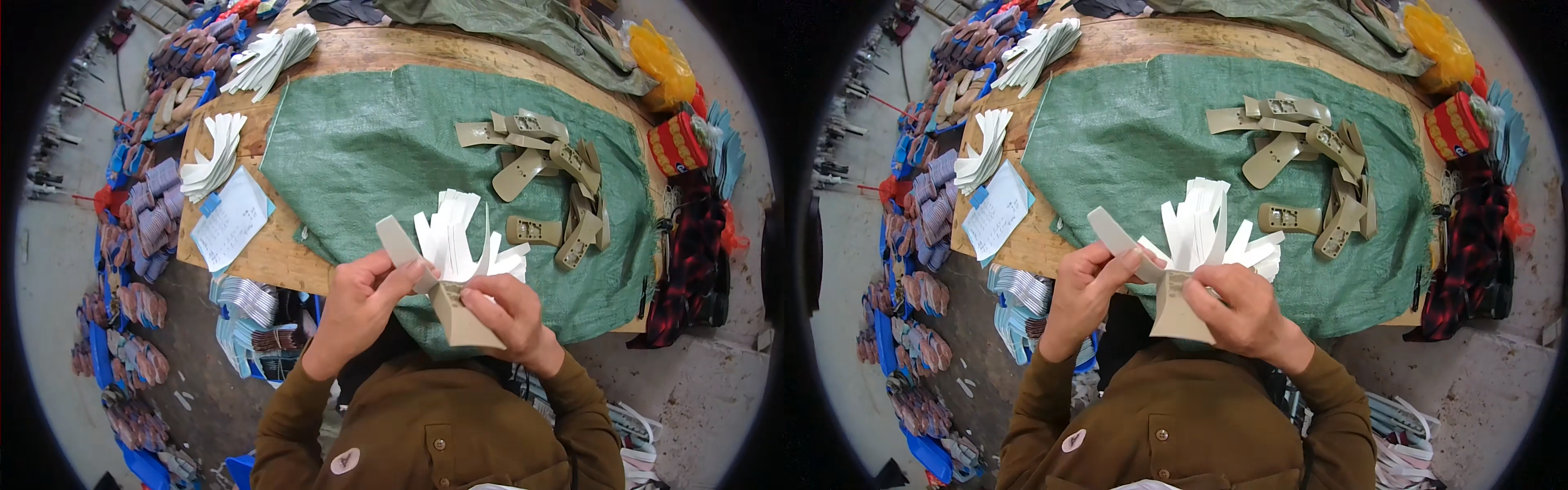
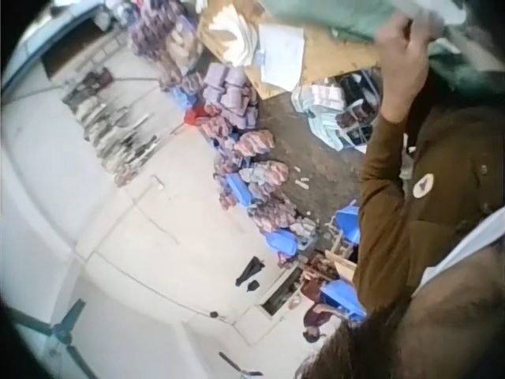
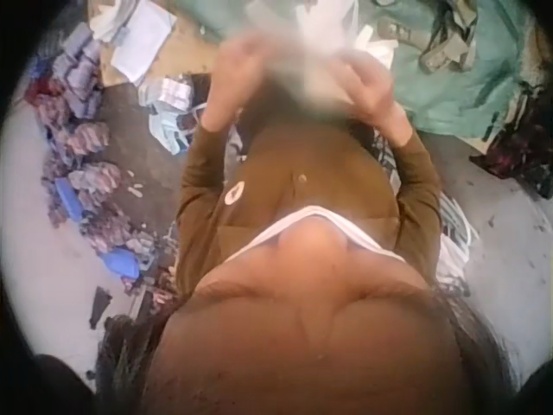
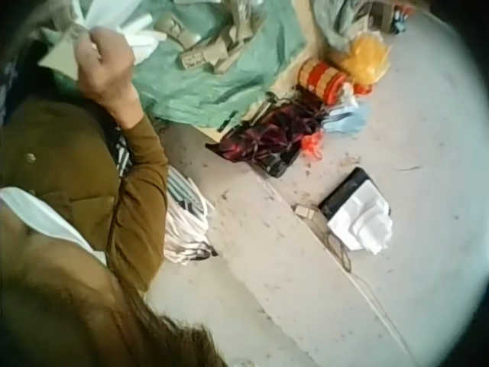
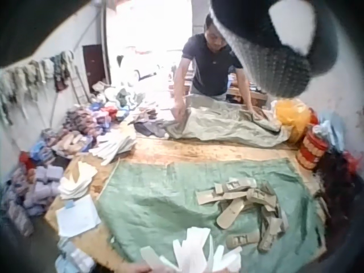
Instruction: The person assembles white gloves by inserting a beige fabric piece into the glove opening and folding the edges over. They handle the gloves one at a time, placing the finished units into a red plastic bag. The person also moves a yellow plastic bag and a green sack on the table to access materials.
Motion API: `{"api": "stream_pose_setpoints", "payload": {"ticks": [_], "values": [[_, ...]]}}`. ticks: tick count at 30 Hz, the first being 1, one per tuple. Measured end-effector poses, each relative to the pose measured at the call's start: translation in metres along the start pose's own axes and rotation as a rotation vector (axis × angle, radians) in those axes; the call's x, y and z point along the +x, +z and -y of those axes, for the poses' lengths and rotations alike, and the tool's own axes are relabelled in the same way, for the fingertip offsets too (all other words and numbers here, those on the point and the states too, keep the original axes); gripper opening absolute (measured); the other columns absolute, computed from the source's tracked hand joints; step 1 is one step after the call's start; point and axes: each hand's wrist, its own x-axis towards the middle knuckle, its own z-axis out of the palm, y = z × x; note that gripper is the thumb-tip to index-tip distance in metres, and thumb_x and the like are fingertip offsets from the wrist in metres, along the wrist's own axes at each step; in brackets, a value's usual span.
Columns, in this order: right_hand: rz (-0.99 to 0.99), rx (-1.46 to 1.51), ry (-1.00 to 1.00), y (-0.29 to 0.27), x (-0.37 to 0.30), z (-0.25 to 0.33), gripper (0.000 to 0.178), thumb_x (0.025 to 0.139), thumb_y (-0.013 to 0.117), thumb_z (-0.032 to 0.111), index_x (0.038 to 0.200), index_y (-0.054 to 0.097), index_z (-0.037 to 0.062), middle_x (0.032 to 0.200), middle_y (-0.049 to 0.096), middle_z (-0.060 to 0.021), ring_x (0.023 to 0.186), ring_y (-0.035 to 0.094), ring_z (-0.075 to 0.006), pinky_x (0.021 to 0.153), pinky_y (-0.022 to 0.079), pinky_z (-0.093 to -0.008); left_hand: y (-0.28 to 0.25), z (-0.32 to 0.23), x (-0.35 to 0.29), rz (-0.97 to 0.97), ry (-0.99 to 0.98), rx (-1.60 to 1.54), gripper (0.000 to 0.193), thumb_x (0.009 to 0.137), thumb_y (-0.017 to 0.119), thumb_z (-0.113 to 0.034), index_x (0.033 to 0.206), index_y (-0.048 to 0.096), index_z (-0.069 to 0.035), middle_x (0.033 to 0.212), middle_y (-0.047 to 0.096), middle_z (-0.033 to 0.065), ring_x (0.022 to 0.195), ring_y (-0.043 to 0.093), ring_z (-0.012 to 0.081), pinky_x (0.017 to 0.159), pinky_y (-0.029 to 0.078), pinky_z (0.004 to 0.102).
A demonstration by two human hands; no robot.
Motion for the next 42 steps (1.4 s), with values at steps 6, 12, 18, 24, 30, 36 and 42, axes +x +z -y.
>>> {"api": "stream_pose_setpoints", "payload": {"ticks": [6,12,18,24,30,36,42], "values": [[0.039,-0.078,0.03,0.0,0.004,0.01,0.03,0.068,0.064,-0.001,0.098,0.061,-0.0013,0.088,0.06,-0.0123,0.073,0.063,-0.0264,0.062,0.052,-0.0341,0.014,-0.001,-0.013,-0.141,0.341,0.601,0.01,0.093,0.062,-0.006,0.095,0.066,0.003,0.082,0.068,0.0153,0.069,0.068,0.0268,0.06,0.051,0.0332],[0.038,-0.109,0.087,0.005,-0.001,0.007,0.031,0.069,0.063,-0.001,0.1,0.059,-0.0005,0.085,0.057,-0.0104,0.07,0.062,-0.0248,0.061,0.052,-0.0337,0.028,0.001,-0.02,-0.148,0.5,0.688,0.013,0.092,0.062,-0.001,0.103,0.067,0.003,0.088,0.071,0.0141,0.069,0.066,0.0209,0.062,0.051,0.0298],[0.003,-0.13,0.086,0.013,-0.004,0.008,0.028,0.071,0.063,0.001,0.098,0.058,0.0007,0.082,0.054,-0.0086,0.066,0.06,-0.0225,0.057,0.05,-0.0321,0.032,-0.001,-0.032,-0.164,0.481,0.63,0.016,0.094,0.058,0.0,0.106,0.067,0.006,0.096,0.073,0.0141,0.074,0.067,0.0157,0.067,0.052,0.0261],[-0.009,-0.165,0.089,0.017,-0.007,0.01,0.021,0.073,0.062,0.004,0.093,0.057,0.0023,0.076,0.048,-0.0066,0.059,0.056,-0.0201,0.053,0.047,-0.0314,0.027,0.0,-0.035,-0.114,0.463,0.6,0.02,0.096,0.056,-0.002,0.111,0.065,0.006,0.097,0.071,0.0165,0.075,0.069,0.0221,0.067,0.053,0.0292],[0.034,-0.222,0.107,0.017,-0.009,0.014,0.016,0.076,0.062,0.007,0.089,0.054,0.0035,0.074,0.044,-0.0062,0.059,0.055,-0.0188,0.052,0.045,-0.032,0.025,-0.01,-0.041,-0.074,0.127,0.463,0.029,0.1,0.046,-0.009,0.115,0.067,0.005,0.074,0.063,0.007,0.06,0.048,0.0081,0.055,0.04,0.0254],[0.089,-0.222,0.128,0.016,-0.008,0.018,0.015,0.077,0.062,0.007,0.088,0.053,0.0043,0.075,0.044,-0.0066,0.059,0.055,-0.019,0.052,0.045,-0.0325,0.017,0.004,-0.04,-0.051,0.074,0.219,0.036,0.102,0.039,-0.014,0.116,0.066,0.005,0.085,0.068,0.0079,0.071,0.053,0.0065,0.065,0.044,0.0226],[0.115,-0.122,0.204,0.022,-0.016,0.015,0.016,0.076,0.063,0.004,0.086,0.051,0.0039,0.077,0.045,-0.0087,0.059,0.056,-0.022,0.052,0.046,-0.0347,0.028,0.004,-0.041,-0.09,0.116,0.128,0.034,0.103,0.043,-0.015,0.114,0.065,0.008,0.105,0.071,0.0144,0.092,0.062,0.01,0.083,0.049,0.0236]]}}
